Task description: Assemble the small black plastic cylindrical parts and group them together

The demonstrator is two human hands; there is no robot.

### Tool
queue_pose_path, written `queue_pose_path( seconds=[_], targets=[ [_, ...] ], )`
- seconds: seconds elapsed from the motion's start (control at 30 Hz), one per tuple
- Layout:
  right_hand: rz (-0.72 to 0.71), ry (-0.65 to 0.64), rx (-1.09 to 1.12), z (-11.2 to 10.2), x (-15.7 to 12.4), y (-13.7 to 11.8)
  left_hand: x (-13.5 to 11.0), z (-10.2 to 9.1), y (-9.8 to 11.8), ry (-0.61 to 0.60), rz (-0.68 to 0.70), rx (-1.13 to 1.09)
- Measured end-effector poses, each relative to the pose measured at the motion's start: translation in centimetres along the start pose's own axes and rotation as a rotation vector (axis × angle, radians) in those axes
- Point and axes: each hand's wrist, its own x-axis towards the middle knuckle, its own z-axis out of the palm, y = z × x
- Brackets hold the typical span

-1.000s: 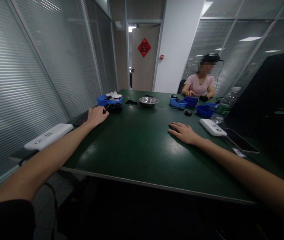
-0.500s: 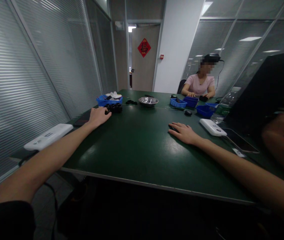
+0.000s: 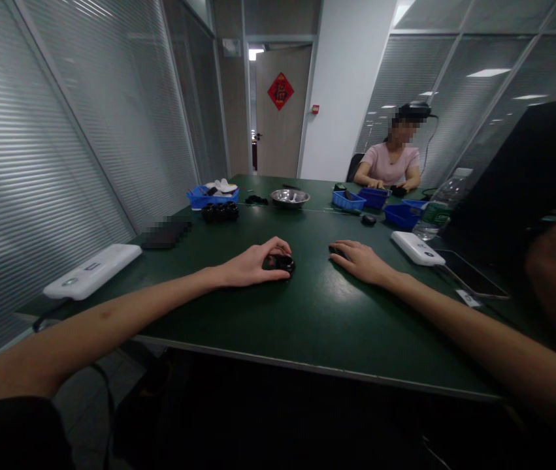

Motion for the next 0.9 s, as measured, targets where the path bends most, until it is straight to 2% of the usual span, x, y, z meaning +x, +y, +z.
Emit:
queue_pose_path(
  seconds=[0.07,0.13,0.23,0.33,0.47,0.6,0.67,0.73,0.9],
  targets=[
    [-0.017,0.012,0.004,0.1,0.0,0.0,-0.1,0.9,1.3,-0.072,0.047,-0.081],
    [-0.017,0.011,0.004,0.2,0.0,0.1,-0.2,1.2,1.6,-0.108,0.037,-0.109],
    [-0.012,0.015,0.005,0.1,0.0,0.1,-0.4,1.2,1.0,-0.13,-0.008,-0.118],
    [-0.08,0.069,0.049,-0.2,-0.3,-0.8,-0.4,1.1,0.2,-0.15,-0.026,-0.07],
    [-0.284,0.182,0.223,-1.3,-1.5,-5.6,-0.2,1.2,-0.1,-0.146,0.053,0.1],
    [-0.488,0.132,0.441,-2.2,-3.5,-11.8,-0.1,1.2,-0.2,-0.152,0.097,0.161],
    [-0.572,0.09,0.449,-2.4,-4.1,-13.5,-0.2,1.2,-0.2,-0.157,0.105,0.162],
    [-0.606,0.099,0.443,-2.4,-4.3,-14.0,-0.1,1.2,-0.2,-0.156,0.114,0.166],
    [-0.542,0.187,0.523,-2.2,-3.8,-12.7,0.0,1.3,0.0,-0.138,0.118,0.16]
  ],
)
